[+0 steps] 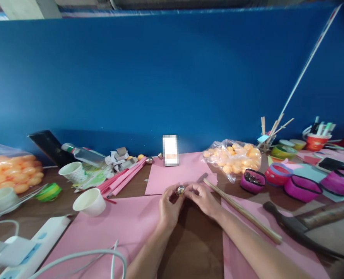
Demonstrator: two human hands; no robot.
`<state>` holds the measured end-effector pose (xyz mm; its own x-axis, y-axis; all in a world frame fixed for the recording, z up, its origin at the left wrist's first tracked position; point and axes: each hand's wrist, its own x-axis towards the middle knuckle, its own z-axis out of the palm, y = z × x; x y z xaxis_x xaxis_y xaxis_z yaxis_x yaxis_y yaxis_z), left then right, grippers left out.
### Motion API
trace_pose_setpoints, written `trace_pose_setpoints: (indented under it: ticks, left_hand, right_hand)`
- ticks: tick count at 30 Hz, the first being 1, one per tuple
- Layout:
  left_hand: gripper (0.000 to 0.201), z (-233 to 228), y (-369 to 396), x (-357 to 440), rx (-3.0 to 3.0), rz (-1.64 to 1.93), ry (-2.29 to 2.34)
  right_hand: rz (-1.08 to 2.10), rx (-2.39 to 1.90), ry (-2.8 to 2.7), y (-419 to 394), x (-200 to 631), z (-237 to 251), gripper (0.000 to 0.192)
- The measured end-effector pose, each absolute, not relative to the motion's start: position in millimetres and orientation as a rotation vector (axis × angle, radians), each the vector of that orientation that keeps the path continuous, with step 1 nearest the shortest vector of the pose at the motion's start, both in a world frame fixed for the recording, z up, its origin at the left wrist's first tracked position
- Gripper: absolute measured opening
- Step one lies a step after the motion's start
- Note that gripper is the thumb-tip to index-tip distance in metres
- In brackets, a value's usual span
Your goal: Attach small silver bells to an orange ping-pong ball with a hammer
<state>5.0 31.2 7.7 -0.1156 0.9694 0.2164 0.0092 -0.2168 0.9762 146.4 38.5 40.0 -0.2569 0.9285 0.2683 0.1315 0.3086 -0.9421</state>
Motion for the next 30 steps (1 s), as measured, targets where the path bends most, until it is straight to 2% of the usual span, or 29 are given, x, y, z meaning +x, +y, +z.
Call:
trace_pose_setpoints:
  ticks: [30]
  left_hand:
    - [0.032, 10.4, 29.5, 4.2, 1.449, 1.485, 1.224]
  right_hand:
    - [1.026, -0.995, -1.684, 38.0, 146.3, 39.6, 0.020]
